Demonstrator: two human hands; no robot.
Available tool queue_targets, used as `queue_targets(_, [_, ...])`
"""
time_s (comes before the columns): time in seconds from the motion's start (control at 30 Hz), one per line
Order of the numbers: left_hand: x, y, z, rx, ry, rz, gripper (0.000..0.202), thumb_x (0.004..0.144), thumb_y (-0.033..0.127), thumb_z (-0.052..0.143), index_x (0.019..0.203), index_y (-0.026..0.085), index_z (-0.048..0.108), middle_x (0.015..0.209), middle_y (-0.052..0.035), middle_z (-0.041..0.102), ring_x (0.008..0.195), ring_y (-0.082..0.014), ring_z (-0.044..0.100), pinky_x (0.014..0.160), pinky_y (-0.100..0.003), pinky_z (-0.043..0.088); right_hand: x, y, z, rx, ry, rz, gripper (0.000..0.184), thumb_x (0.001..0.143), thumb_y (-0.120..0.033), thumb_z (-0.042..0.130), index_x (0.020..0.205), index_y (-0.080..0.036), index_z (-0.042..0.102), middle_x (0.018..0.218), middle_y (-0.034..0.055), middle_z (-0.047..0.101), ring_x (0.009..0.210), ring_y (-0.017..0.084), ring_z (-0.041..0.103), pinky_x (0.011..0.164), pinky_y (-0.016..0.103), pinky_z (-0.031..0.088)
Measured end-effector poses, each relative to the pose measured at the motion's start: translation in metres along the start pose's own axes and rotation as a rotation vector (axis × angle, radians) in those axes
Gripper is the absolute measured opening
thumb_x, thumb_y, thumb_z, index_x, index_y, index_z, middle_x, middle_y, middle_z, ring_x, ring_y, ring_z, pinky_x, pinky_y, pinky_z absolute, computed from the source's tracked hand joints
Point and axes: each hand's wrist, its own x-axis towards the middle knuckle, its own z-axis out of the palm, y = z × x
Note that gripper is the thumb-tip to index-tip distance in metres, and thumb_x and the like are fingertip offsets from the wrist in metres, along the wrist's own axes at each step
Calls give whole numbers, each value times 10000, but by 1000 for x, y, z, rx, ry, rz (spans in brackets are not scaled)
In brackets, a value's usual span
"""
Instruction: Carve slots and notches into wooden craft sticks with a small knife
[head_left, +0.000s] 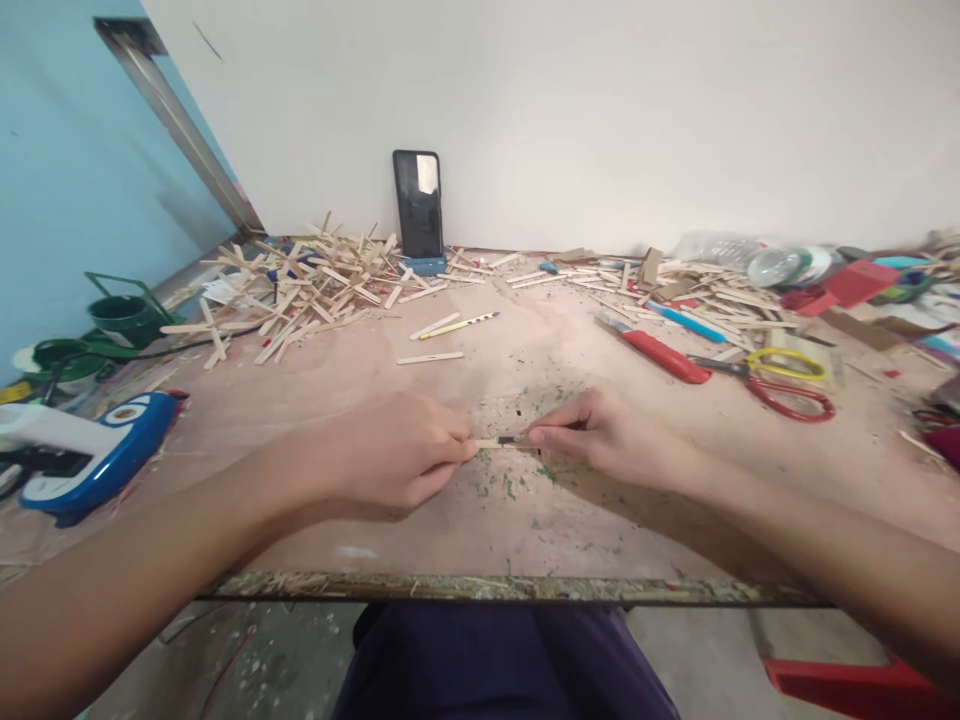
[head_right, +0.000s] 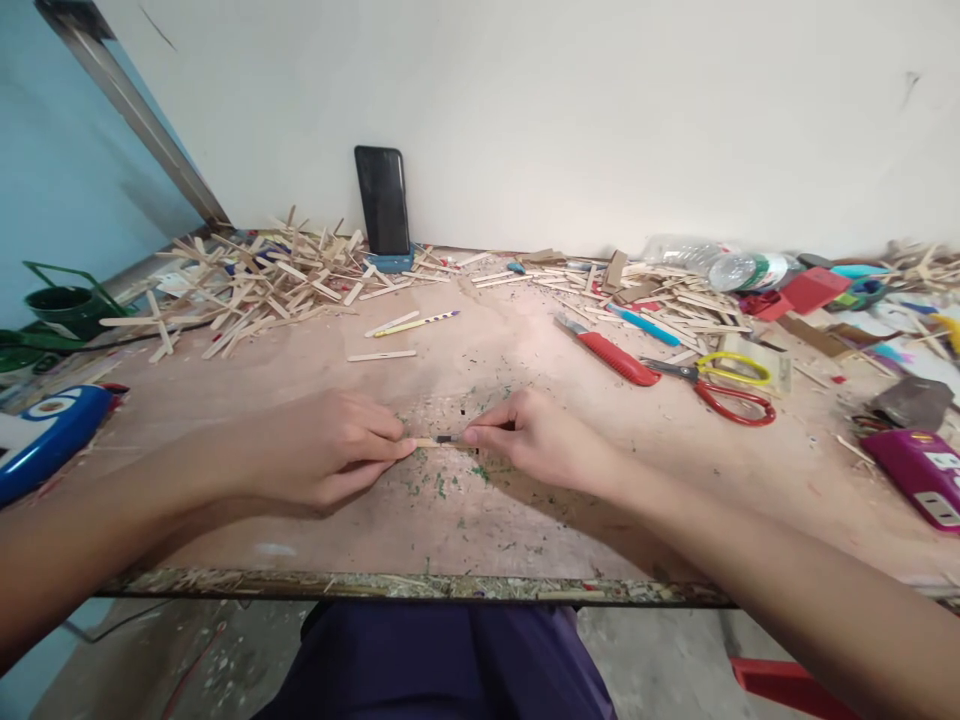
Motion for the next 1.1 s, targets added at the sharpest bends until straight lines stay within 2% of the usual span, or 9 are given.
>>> queue_targets(0.17, [0, 0, -2, -24, 23, -8, 284, 1048, 176, 497, 942, 190, 761, 812, -45, 689, 765, -209, 648, 693, -370, 438, 2, 2, -3, 15, -45, 23, 478, 988, -579, 656, 790, -171, 808, 650, -12, 526, 651, 133, 381, 578, 298, 308])
queue_targets(0.4, [-1, -4, 0, -50, 42, 4, 295, 1056, 181, 502, 968, 200, 783, 832, -50, 715, 772, -211, 655, 699, -366, 417, 0, 2, -3, -13, -29, -3, 432, 993, -555, 672, 884, -184, 864, 717, 22, 683, 668, 161, 488, 594, 305, 380])
queue_targets(0.53, [-1, -4, 1, -51, 33, -8, 288, 1058, 176, 506, 982, 185, 783, 858, -56, 726, 786, -213, 660, 709, -373, 417, -1, -3, 1, -24, -5, -10, 498, 995, -601, 674, 781, -181, 834, 663, 26, 663, 650, 162, 474, 589, 310, 387])
queue_targets(0.63, [-1, -4, 0, -44, 26, -12, 278, 1059, 174, 513, 976, 183, 778, 852, -57, 723, 796, -214, 665, 717, -369, 425, -1, -5, 1, -20, -3, -5, 515, 1004, -618, 658, 774, -190, 831, 643, 11, 641, 634, 152, 468, 587, 303, 390])
queue_targets(0.8, [0, -5, 0, -36, 31, 0, 307, 1072, 194, 490, 989, 187, 785, 847, -55, 719, 778, -217, 656, 703, -378, 428, -1, -2, -1, -13, 35, -2, 433, 971, -575, 705, 912, -186, 884, 742, 37, 753, 646, 166, 530, 569, 310, 400])
queue_targets(0.87, [-1, -5, -1, -19, 17, -6, 318, 1077, 197, 481, 1001, 183, 790, 853, -51, 708, 791, -218, 652, 718, -384, 432, -2, -2, -2, -30, 55, 10, 399, 972, -521, 685, 1035, -190, 898, 817, 46, 801, 661, 174, 571, 582, 313, 423])
queue_targets(1.0, [-1, -3, -4, 24, 3, -15, 313, 1074, 176, 484, 1002, 172, 788, 890, -47, 713, 824, -217, 652, 755, -389, 440, -5, -5, -6, -65, 128, 33, 456, 960, -462, 666, 1278, -183, 838, 988, 74, 842, 779, 214, 678, 654, 327, 497])
queue_targets(1.1, [-1, -3, -4, 10, 12, -21, 310, 1081, 172, 483, 990, 174, 779, 912, -45, 722, 849, -213, 653, 776, -380, 453, -6, -9, -9, -56, 191, 24, 426, 962, -464, 664, 1255, -175, 777, 909, 57, 805, 689, 184, 631, 607, 309, 461])
